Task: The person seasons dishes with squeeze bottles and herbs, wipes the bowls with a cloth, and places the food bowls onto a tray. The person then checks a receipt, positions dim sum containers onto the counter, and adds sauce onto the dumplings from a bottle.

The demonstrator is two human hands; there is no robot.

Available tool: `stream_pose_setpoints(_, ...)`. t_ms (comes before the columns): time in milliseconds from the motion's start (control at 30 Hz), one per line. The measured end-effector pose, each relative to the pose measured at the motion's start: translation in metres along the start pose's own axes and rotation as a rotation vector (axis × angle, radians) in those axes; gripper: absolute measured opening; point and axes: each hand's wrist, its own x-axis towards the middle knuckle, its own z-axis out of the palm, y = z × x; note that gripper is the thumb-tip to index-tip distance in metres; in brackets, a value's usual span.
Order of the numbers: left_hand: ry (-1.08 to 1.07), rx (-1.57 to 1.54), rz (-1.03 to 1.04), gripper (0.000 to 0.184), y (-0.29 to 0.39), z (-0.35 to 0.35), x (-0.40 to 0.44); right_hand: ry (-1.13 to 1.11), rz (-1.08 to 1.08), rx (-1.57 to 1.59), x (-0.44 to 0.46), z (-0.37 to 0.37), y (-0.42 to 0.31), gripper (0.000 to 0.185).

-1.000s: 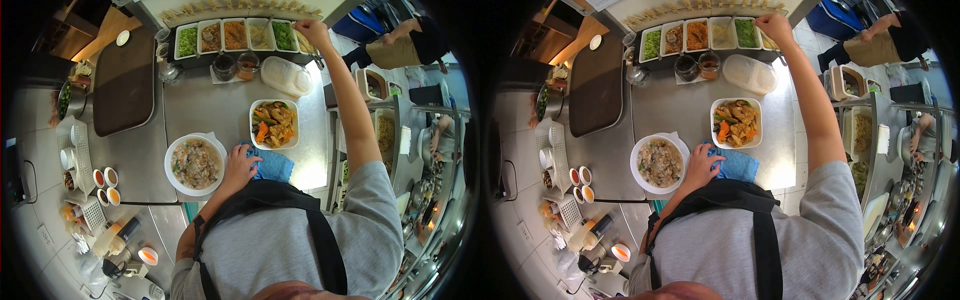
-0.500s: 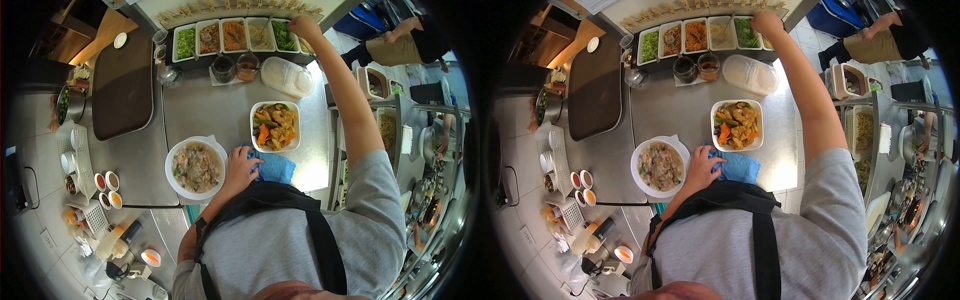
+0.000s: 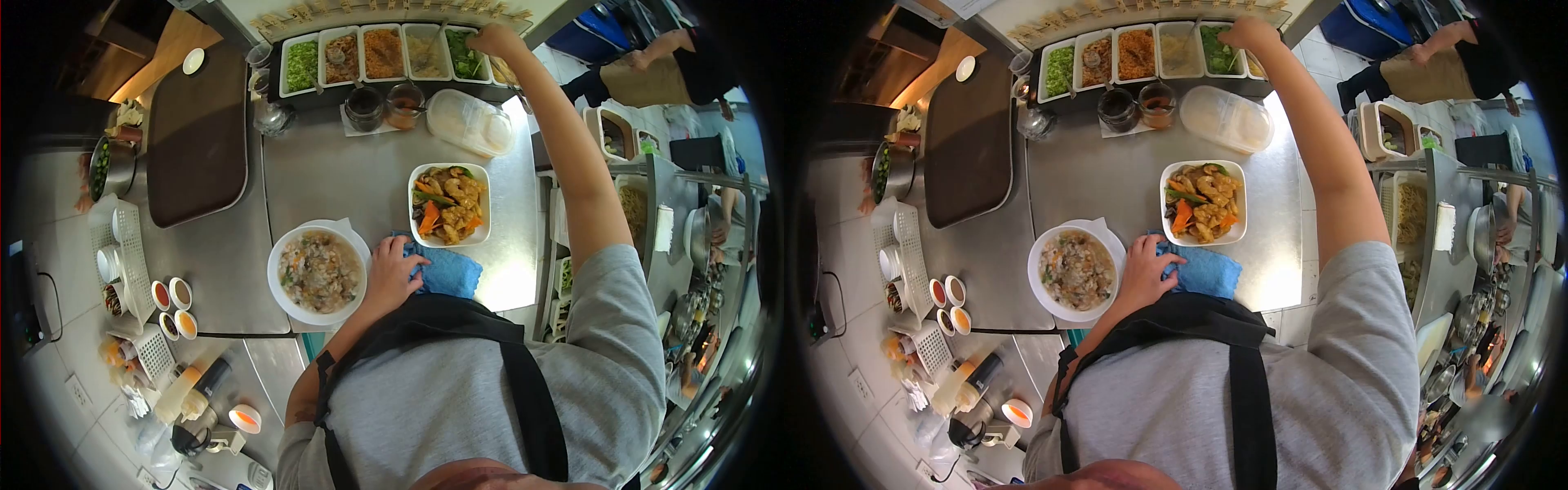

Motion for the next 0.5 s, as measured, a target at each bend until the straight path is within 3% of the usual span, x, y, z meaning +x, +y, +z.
stream_pose_setpoints(133, -0.010, 0.018, -0.004, 0.024, 0.002, -0.001, 0.001, -0.215, 0.103, 0.332, -0.004, -0.021, 0.008, 0.035)
stream_pose_setpoints(333, -0.002, 0.020, 0.001, 0.024, 0.001, 0.000, -0.001, -0.128, -0.116, 0.509, 0.015, -0.004, 0.050, 0.037)
stream_pose_setpoints(433, 0.000, 0.019, -0.002, 0.024, 0.001, 0.000, -0.001, -0.100, -0.179, 0.369, 0.009, -0.021, 0.051, 0.039)
stream_pose_setpoints(500, 0.002, 0.018, -0.002, 0.024, 0.001, 0.000, -0.001, -0.080, -0.232, 0.442, 0.015, -0.019, 0.058, 0.040)
